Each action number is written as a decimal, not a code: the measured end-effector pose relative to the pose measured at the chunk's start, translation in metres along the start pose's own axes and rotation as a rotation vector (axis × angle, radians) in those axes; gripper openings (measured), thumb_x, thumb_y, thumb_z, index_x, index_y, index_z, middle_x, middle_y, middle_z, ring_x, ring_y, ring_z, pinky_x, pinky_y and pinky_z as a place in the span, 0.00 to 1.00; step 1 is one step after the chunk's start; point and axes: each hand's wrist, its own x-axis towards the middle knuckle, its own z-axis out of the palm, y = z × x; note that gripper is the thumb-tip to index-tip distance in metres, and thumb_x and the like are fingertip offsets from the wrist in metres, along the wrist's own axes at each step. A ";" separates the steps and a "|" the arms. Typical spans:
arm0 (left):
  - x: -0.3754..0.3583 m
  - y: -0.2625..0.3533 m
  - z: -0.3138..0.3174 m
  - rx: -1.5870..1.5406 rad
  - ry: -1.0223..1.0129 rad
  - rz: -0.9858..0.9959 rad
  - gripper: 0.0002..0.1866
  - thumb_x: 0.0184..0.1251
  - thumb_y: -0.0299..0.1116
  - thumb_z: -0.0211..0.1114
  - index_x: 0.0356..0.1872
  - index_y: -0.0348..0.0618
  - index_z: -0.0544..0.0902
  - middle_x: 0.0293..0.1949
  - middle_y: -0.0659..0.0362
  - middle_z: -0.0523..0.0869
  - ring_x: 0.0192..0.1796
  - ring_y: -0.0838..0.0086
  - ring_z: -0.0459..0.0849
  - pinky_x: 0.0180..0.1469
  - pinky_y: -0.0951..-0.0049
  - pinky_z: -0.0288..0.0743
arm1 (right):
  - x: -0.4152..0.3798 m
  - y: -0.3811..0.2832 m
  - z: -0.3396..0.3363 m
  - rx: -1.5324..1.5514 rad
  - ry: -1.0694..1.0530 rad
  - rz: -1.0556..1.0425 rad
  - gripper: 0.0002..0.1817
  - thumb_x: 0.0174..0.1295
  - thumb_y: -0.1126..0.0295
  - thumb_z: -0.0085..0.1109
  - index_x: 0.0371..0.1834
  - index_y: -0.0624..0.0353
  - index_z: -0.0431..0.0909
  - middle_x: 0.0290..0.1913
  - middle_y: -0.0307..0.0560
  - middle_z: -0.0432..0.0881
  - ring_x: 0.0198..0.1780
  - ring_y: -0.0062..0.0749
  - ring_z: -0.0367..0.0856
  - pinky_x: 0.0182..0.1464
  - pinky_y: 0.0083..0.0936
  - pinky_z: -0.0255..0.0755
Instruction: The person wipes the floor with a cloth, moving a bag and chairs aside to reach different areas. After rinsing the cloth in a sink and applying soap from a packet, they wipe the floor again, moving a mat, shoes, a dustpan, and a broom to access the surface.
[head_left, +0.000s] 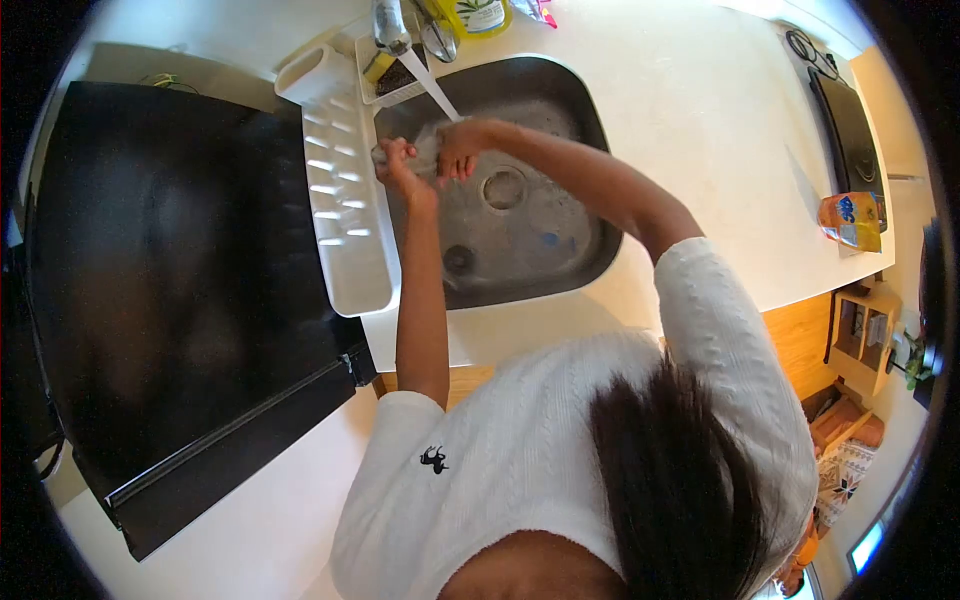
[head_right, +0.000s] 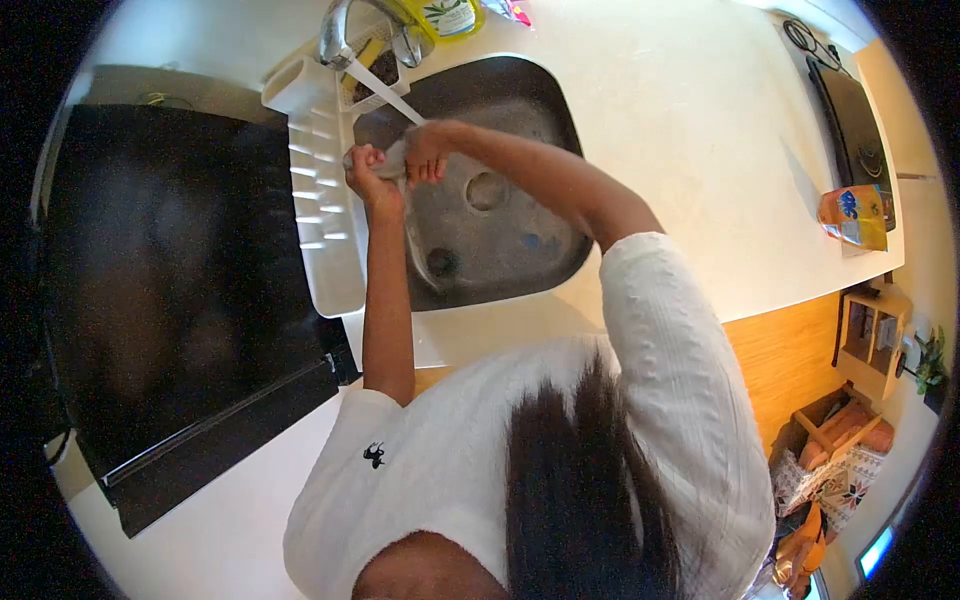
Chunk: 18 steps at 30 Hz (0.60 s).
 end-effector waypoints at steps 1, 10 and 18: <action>-0.004 0.001 -0.002 0.064 -0.027 0.020 0.08 0.60 0.36 0.59 0.29 0.47 0.69 0.25 0.65 0.65 0.28 0.78 0.65 0.37 0.78 0.62 | -0.001 0.005 -0.012 0.112 0.036 -0.022 0.17 0.45 0.63 0.66 0.35 0.63 0.81 0.32 0.55 0.82 0.35 0.34 0.83 0.32 0.30 0.77; -0.064 0.037 -0.033 1.040 -0.562 0.495 0.22 0.51 0.18 0.59 0.49 0.47 0.75 0.41 0.58 0.72 0.42 0.66 0.71 0.48 0.71 0.65 | -0.060 -0.005 -0.053 -0.765 1.268 -0.496 0.21 0.55 0.72 0.53 0.54 0.48 0.73 0.61 0.37 0.69 0.42 0.34 0.82 0.41 0.30 0.78; -0.086 0.063 -0.011 1.410 -0.718 0.580 0.24 0.48 0.17 0.59 0.46 0.58 0.82 0.35 0.59 0.74 0.43 0.63 0.71 0.51 0.63 0.66 | -0.068 0.039 -0.071 -0.449 1.270 -0.394 0.28 0.49 0.77 0.51 0.57 0.44 0.70 0.48 0.42 0.80 0.40 0.45 0.80 0.41 0.38 0.74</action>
